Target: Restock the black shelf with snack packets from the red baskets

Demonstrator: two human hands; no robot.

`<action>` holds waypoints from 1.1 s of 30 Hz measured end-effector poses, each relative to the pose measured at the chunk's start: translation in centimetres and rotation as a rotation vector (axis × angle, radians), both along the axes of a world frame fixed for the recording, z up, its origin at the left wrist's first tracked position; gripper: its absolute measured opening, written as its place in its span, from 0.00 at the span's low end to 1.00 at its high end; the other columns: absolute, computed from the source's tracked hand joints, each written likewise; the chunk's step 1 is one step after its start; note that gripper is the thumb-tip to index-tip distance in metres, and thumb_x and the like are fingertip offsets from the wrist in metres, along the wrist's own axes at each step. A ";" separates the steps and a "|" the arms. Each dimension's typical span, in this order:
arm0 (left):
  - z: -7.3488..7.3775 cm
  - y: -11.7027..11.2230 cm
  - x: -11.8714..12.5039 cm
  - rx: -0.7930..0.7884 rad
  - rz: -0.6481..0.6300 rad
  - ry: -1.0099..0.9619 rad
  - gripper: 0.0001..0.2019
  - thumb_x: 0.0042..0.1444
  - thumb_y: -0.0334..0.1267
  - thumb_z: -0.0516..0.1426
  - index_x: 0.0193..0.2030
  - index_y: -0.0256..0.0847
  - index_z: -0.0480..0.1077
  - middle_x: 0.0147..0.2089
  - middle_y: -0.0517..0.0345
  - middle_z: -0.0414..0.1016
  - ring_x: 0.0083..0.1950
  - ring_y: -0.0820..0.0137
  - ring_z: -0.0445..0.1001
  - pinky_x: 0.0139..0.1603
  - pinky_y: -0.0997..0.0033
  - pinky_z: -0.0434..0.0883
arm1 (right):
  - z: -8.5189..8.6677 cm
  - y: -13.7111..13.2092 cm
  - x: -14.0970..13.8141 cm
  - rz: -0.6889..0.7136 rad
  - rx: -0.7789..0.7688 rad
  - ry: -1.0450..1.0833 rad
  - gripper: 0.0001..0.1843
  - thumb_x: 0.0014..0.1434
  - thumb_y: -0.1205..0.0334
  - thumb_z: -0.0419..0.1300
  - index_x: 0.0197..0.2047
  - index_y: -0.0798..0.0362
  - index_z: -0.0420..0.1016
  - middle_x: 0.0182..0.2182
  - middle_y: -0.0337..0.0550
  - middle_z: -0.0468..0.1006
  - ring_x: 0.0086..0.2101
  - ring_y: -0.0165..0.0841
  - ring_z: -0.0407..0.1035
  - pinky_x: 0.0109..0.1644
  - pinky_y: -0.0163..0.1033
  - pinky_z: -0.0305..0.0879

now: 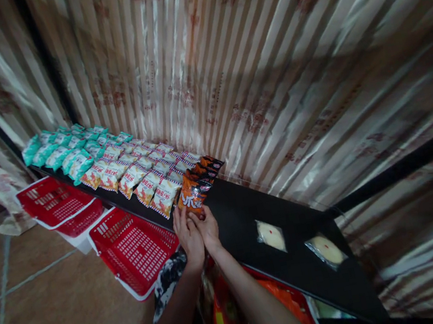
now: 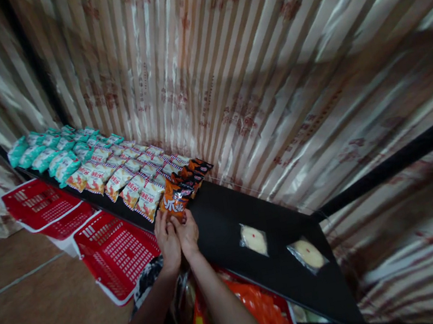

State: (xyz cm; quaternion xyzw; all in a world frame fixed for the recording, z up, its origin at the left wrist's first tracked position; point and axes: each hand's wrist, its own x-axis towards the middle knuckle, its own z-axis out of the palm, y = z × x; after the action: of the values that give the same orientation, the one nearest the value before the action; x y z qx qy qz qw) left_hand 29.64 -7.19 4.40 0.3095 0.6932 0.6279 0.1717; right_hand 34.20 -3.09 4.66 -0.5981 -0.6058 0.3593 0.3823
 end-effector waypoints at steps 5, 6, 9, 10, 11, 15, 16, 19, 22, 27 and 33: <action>-0.5 1.0 0.0 0.013 0.071 -0.025 0.19 0.55 0.32 0.48 0.53 0.40 0.67 0.62 0.50 0.60 0.64 0.64 0.56 0.64 0.60 0.54 | -0.3 0.7 0.0 0.029 0.043 -0.103 0.19 0.46 0.59 0.60 0.44 0.50 0.71 0.33 0.41 0.75 0.32 0.33 0.70 0.38 0.38 0.67; -0.7 1.1 0.0 0.019 0.077 -0.021 0.19 0.55 0.32 0.48 0.53 0.41 0.67 0.62 0.50 0.60 0.64 0.64 0.55 0.64 0.59 0.53 | -0.5 0.8 0.1 0.037 0.050 -0.086 0.20 0.46 0.60 0.60 0.45 0.50 0.71 0.35 0.41 0.75 0.33 0.33 0.70 0.38 0.37 0.67; -0.9 1.3 0.1 0.026 0.102 0.007 0.19 0.54 0.32 0.49 0.53 0.42 0.66 0.62 0.51 0.60 0.63 0.63 0.56 0.63 0.58 0.54 | -1.2 0.7 0.4 0.056 0.052 0.029 0.23 0.46 0.60 0.60 0.48 0.50 0.70 0.37 0.42 0.74 0.34 0.32 0.70 0.37 0.36 0.69; -0.9 1.4 0.1 0.026 0.115 0.020 0.18 0.54 0.32 0.49 0.52 0.42 0.66 0.62 0.51 0.61 0.63 0.63 0.56 0.63 0.59 0.54 | -1.4 0.7 0.5 0.057 0.047 0.076 0.24 0.46 0.59 0.61 0.49 0.50 0.70 0.37 0.42 0.74 0.34 0.32 0.71 0.37 0.36 0.69; -0.8 1.5 0.0 0.027 0.131 0.033 0.18 0.54 0.33 0.49 0.51 0.42 0.67 0.61 0.50 0.62 0.63 0.63 0.57 0.62 0.59 0.54 | -1.6 0.6 0.7 0.061 0.040 0.128 0.25 0.46 0.59 0.61 0.50 0.50 0.70 0.37 0.42 0.74 0.34 0.32 0.71 0.37 0.36 0.69; -0.5 1.9 0.1 0.017 0.161 0.072 0.18 0.55 0.41 0.50 0.52 0.41 0.65 0.59 0.47 0.63 0.62 0.61 0.58 0.61 0.57 0.55 | -2.1 0.2 1.3 0.123 0.017 0.295 0.25 0.47 0.57 0.61 0.50 0.50 0.70 0.39 0.44 0.75 0.37 0.33 0.72 0.38 0.35 0.70; -0.4 2.0 0.1 0.014 0.168 0.078 0.19 0.56 0.43 0.51 0.53 0.41 0.65 0.59 0.47 0.63 0.62 0.61 0.58 0.61 0.57 0.56 | -2.0 0.1 1.4 0.134 0.011 0.312 0.24 0.47 0.56 0.61 0.50 0.50 0.70 0.39 0.45 0.76 0.38 0.33 0.72 0.37 0.35 0.70; -0.4 2.4 0.2 0.004 0.203 0.084 0.21 0.57 0.47 0.49 0.55 0.42 0.63 0.58 0.47 0.65 0.61 0.61 0.60 0.60 0.57 0.56 | -1.8 0.1 2.3 0.140 -0.001 0.334 0.21 0.50 0.55 0.59 0.47 0.51 0.72 0.40 0.46 0.77 0.38 0.34 0.72 0.38 0.37 0.70; -0.6 2.8 0.2 -0.005 0.227 0.086 0.22 0.57 0.49 0.48 0.54 0.41 0.64 0.56 0.45 0.66 0.60 0.59 0.61 0.60 0.57 0.56 | -1.7 1.2 3.5 0.066 -0.007 0.360 0.19 0.52 0.52 0.56 0.44 0.51 0.72 0.39 0.46 0.78 0.36 0.34 0.72 0.39 0.38 0.69; -0.9 3.3 0.3 -0.047 0.263 0.075 0.25 0.56 0.52 0.48 0.54 0.37 0.64 0.55 0.41 0.66 0.59 0.57 0.62 0.59 0.55 0.58 | -1.4 5.5 5.8 -0.086 -0.006 0.432 0.22 0.49 0.47 0.55 0.42 0.53 0.72 0.34 0.46 0.78 0.31 0.33 0.72 0.35 0.38 0.68; -1.0 3.6 0.6 -0.070 0.309 0.024 0.26 0.54 0.53 0.49 0.54 0.36 0.64 0.53 0.42 0.66 0.57 0.55 0.62 0.57 0.52 0.60 | -0.4 12.8 7.2 -0.153 0.035 0.394 0.25 0.46 0.48 0.58 0.45 0.53 0.71 0.28 0.39 0.75 0.25 0.30 0.69 0.28 0.35 0.65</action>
State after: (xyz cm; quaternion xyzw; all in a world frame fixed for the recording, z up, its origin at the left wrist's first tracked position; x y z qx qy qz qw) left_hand 30.29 -3.62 3.41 0.2004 0.7560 0.6186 0.0753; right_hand 41.42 9.68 4.29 -0.5537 -0.4787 0.4285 0.5298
